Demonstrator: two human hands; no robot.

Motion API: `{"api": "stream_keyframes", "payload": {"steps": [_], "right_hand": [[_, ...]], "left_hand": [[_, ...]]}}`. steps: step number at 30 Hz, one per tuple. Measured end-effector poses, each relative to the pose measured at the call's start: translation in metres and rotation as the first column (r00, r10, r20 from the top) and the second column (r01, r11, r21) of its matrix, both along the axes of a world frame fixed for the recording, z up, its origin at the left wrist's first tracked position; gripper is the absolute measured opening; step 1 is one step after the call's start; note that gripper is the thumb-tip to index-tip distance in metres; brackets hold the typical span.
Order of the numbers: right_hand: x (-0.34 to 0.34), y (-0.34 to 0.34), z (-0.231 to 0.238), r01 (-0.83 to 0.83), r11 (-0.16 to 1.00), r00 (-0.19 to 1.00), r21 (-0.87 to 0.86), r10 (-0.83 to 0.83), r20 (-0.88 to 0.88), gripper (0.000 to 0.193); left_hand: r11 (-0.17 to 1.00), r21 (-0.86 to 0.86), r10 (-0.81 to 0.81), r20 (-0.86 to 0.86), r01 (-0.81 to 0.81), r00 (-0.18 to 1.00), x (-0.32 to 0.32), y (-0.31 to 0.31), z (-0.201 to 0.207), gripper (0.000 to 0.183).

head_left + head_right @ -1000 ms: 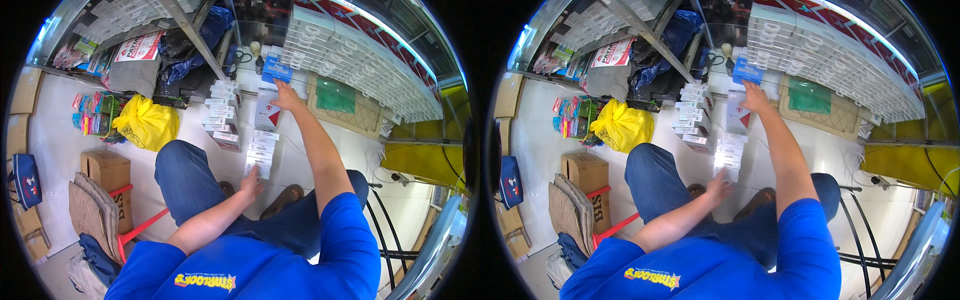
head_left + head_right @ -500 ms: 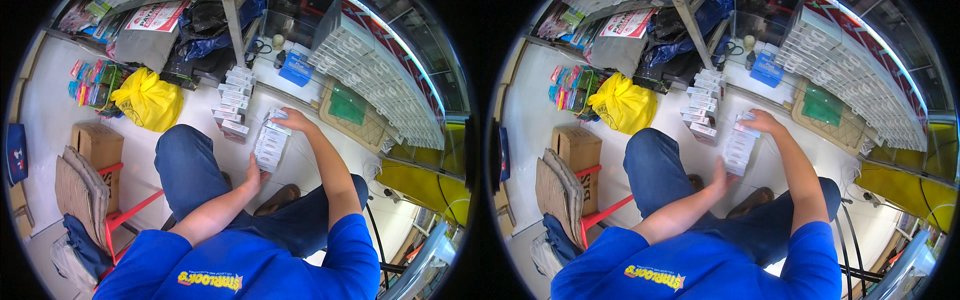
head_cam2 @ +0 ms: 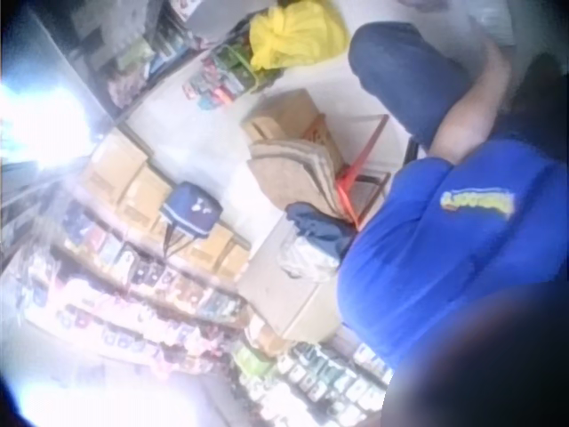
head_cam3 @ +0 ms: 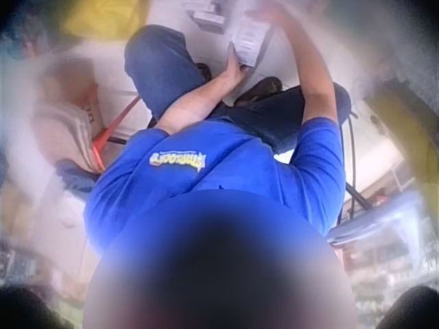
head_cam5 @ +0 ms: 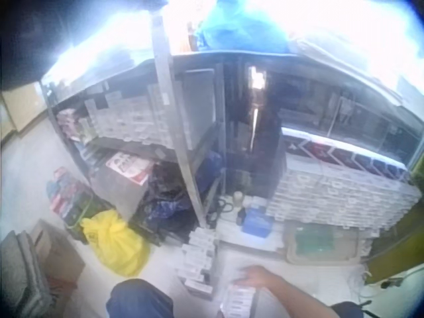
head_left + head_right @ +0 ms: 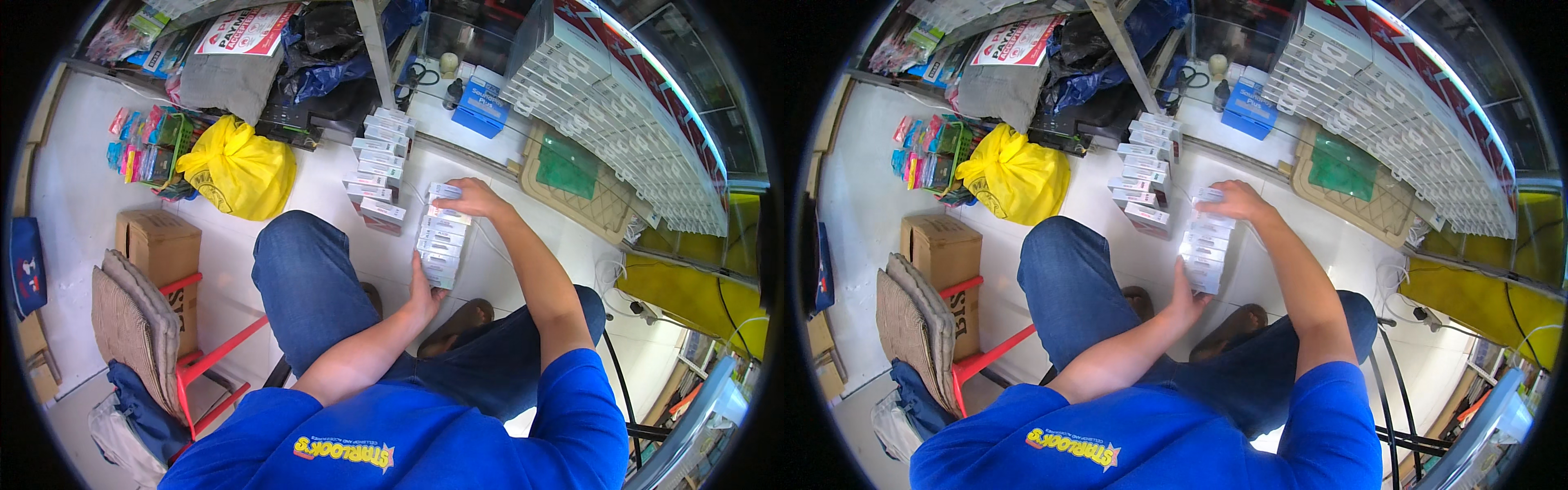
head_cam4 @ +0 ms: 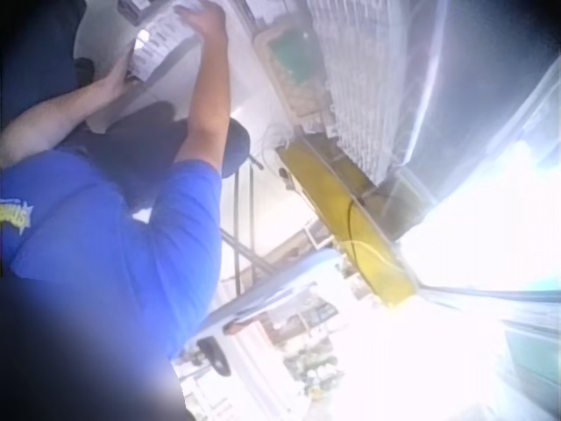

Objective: The person sits on the floor and repeatedly picks up small white boxes from a nearby stack, then places them into a growing stack on the floor. The person handles the boxes one at a time, aligning them as they build the pile.

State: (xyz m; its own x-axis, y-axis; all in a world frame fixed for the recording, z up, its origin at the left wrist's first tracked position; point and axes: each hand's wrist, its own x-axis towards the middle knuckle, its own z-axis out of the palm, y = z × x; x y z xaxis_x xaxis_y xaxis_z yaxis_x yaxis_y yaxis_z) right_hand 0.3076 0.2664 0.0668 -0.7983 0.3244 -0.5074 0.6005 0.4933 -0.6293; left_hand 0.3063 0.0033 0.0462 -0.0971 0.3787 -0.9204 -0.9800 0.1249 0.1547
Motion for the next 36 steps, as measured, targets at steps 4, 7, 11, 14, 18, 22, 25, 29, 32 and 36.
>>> {"api": "stream_keyframes", "payload": {"steps": [4,7,11,14,18,22,25,29,32,36], "right_hand": [[-0.003,-0.001,0.021,0.007,0.995,1.0,0.099,-0.005,-0.019,0.072],[-0.001,0.0,0.035,0.044,0.993,0.999,0.108,-0.041,-0.029,0.072],[0.007,0.002,0.05,0.106,0.984,0.993,0.141,-0.099,-0.058,0.074],[0.016,-0.001,0.062,0.137,0.976,0.99,0.169,-0.129,-0.057,0.074],[0.038,-0.015,0.084,0.27,0.922,0.962,0.278,-0.246,-0.12,0.071],[0.069,-0.035,0.116,0.477,0.76,0.877,0.442,-0.374,-0.303,0.062],[0.091,-0.051,0.14,0.627,0.623,0.778,0.468,-0.531,-0.336,0.061],[0.111,-0.083,0.159,0.841,0.442,0.535,0.311,-0.764,-0.36,0.048],[0.117,-0.104,0.162,0.893,0.358,0.441,0.274,-0.817,-0.371,0.047],[0.13,-0.129,0.158,0.911,0.289,0.388,0.294,-0.843,-0.373,0.047]], "left_hand": [[0.999,-0.029,0.013,-0.049,-0.014,0.999,0.001,0.005,0.008,0.078],[0.999,0.034,0.037,-0.094,-0.034,0.995,-0.001,0.006,0.009,0.078],[0.997,0.072,0.007,-0.064,-0.002,0.998,-0.002,0.005,0.014,0.075],[0.999,0.036,-0.011,-0.076,0.014,0.997,-0.001,0.008,0.026,0.073],[0.996,-0.045,-0.078,-0.189,0.07,0.979,0.003,0.013,0.051,0.07],[0.987,0.026,-0.133,-0.433,0.159,0.892,0.002,0.023,0.068,0.078],[0.969,0.023,-0.184,-0.592,0.245,0.785,-0.012,0.036,0.075,0.075],[0.95,0.039,-0.107,-0.891,0.31,0.44,-0.034,0.056,0.082,0.065],[0.931,-0.132,-0.233,-0.933,0.341,0.275,-0.043,0.061,0.081,0.073],[0.881,-0.285,-0.339,-0.937,0.379,0.081,-0.048,0.063,0.072,0.071]]}}
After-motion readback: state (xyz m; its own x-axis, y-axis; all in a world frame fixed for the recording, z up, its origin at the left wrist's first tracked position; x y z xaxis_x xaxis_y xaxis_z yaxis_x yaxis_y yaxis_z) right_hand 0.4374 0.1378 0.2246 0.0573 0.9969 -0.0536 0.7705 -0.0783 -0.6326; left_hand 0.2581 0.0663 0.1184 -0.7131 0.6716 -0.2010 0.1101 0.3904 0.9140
